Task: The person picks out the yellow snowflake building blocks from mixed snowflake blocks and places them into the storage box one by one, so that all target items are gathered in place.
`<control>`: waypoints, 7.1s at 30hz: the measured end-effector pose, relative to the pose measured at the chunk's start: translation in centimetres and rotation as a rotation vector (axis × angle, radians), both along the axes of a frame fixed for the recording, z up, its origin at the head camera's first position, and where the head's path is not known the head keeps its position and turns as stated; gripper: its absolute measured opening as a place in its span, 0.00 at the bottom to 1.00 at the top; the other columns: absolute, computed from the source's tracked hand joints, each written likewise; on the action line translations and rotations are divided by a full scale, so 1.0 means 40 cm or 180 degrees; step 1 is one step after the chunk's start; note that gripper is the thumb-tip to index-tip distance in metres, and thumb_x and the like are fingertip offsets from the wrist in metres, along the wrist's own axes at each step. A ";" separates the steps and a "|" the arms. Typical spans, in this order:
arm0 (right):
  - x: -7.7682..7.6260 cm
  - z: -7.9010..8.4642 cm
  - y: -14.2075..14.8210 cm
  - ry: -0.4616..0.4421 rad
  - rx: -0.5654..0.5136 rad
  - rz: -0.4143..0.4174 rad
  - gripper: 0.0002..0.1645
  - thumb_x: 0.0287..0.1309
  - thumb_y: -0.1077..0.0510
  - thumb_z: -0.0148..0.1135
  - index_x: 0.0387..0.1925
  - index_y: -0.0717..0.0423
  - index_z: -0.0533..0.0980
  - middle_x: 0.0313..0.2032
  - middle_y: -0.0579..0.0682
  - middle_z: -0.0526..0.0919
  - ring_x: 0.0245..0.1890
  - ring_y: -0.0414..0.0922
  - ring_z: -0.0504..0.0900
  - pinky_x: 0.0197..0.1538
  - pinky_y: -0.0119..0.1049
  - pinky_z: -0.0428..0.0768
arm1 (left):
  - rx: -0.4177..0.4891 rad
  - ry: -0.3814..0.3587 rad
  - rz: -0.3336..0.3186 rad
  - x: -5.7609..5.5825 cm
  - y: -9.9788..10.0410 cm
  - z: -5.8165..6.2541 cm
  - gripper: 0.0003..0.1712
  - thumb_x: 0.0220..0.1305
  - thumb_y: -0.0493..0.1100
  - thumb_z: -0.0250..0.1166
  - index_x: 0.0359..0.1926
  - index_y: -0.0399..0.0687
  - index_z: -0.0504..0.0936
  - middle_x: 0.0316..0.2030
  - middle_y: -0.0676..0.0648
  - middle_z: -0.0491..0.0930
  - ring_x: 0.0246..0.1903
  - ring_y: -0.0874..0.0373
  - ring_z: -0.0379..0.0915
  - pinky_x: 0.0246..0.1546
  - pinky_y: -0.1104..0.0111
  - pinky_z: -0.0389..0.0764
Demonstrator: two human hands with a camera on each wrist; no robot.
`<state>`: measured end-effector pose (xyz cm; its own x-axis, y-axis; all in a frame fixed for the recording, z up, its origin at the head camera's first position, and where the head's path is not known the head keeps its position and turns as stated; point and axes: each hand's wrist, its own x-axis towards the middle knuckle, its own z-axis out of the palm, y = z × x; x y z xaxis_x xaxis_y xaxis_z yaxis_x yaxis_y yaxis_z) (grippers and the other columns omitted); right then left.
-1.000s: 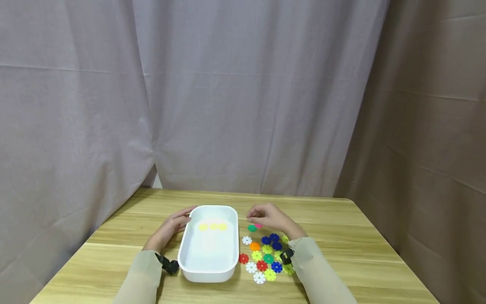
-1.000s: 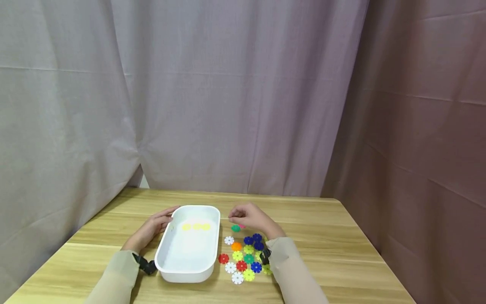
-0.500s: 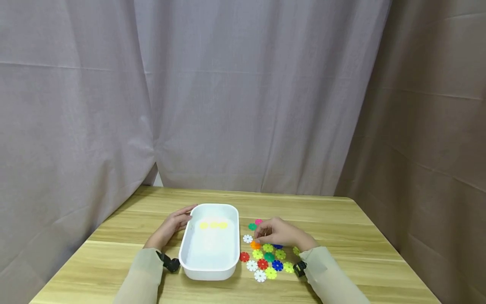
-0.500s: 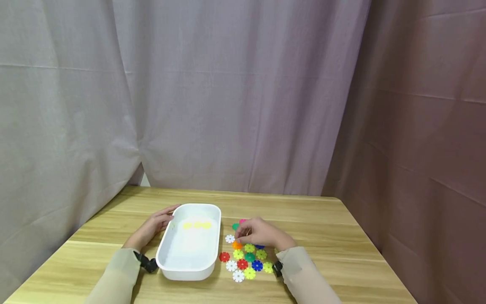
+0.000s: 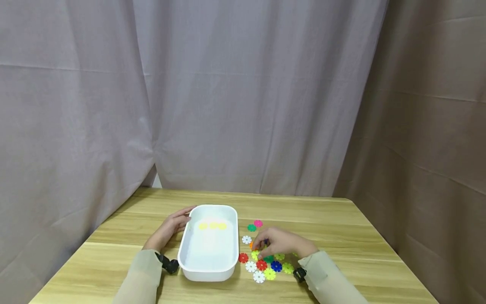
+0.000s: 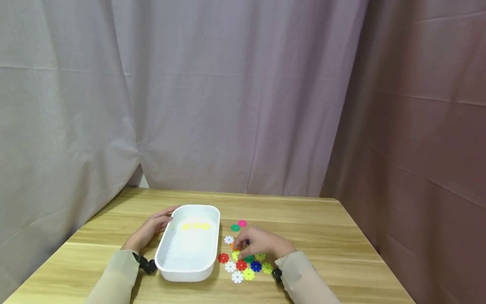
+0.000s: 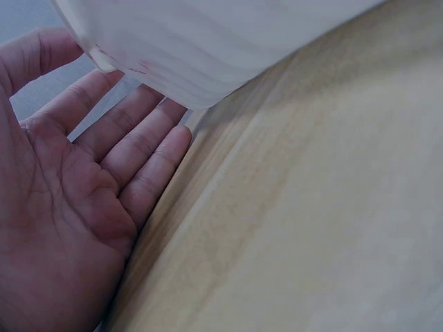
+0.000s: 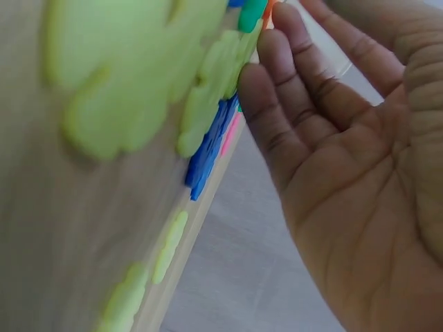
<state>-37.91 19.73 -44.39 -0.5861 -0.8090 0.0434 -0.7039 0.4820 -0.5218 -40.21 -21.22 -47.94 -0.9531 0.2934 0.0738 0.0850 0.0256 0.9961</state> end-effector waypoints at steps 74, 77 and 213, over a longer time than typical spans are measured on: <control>0.000 0.069 -0.045 0.0339 -0.0589 -0.0255 0.08 0.65 0.59 0.67 0.44 0.50 0.79 0.34 0.40 0.84 0.32 0.35 0.81 0.36 0.31 0.83 | -0.0036 -0.0026 -0.0007 0.010 -0.004 0.009 0.32 0.73 0.42 0.55 0.76 0.51 0.65 0.73 0.42 0.64 0.68 0.47 0.65 0.58 0.70 0.76; -0.002 0.081 -0.052 0.0392 -0.0621 -0.0282 0.08 0.65 0.57 0.67 0.44 0.47 0.79 0.33 0.38 0.83 0.30 0.35 0.80 0.34 0.31 0.83 | -0.0045 -0.0055 0.0030 0.012 -0.005 0.008 0.30 0.73 0.41 0.54 0.75 0.53 0.66 0.72 0.43 0.64 0.68 0.48 0.65 0.58 0.70 0.76; -0.062 0.058 -0.440 0.0165 -0.0267 0.0089 0.12 0.59 0.63 0.70 0.46 0.53 0.84 0.41 0.43 0.88 0.42 0.32 0.83 0.47 0.23 0.79 | 0.0011 0.0079 0.0054 0.022 0.001 0.026 0.31 0.71 0.43 0.55 0.74 0.51 0.68 0.70 0.40 0.68 0.64 0.53 0.68 0.58 0.69 0.75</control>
<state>-40.39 2.12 -42.08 -0.5585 -0.8174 0.1412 -0.7436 0.4178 -0.5220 -39.32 -21.18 -46.88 -0.9558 0.2770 0.0984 0.1092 0.0238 0.9937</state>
